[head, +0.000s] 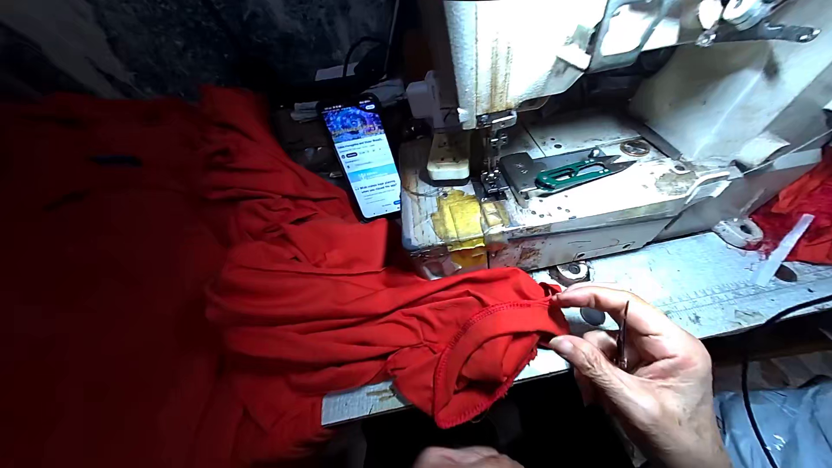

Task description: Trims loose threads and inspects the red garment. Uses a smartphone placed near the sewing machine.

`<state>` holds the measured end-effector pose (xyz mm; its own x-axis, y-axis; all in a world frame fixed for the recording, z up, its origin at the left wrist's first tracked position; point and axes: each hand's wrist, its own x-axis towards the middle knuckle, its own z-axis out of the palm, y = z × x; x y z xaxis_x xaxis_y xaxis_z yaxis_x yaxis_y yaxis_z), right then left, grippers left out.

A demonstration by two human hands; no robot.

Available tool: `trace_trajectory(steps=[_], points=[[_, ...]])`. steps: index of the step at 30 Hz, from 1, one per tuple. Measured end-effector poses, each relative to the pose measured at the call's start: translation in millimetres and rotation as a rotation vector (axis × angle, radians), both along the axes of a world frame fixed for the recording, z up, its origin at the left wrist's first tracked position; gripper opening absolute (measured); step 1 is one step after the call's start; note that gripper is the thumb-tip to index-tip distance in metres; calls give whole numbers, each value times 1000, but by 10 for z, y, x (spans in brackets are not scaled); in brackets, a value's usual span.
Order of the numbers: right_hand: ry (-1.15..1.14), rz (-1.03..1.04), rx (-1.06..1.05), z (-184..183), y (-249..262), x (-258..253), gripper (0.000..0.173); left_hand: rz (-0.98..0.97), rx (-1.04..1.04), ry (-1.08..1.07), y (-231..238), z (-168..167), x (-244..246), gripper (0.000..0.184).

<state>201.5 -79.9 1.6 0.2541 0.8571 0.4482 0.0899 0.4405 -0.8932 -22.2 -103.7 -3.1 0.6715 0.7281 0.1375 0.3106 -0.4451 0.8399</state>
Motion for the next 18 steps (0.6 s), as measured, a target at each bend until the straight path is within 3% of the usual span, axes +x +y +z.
trace_trajectory(steps=[2,5,8,11,18], points=[[-59,-23,8,24,42,-49,26,308,148,-179,72,232,-37,19],[-120,-18,-65,76,98,-88,23,646,365,27,268,293,-130,32],[-179,36,-122,64,145,-96,18,617,358,89,322,281,-79,42],[-172,39,-178,26,183,-110,5,563,382,105,357,242,64,36],[82,164,-235,55,166,-28,7,538,299,-67,375,198,128,17]])
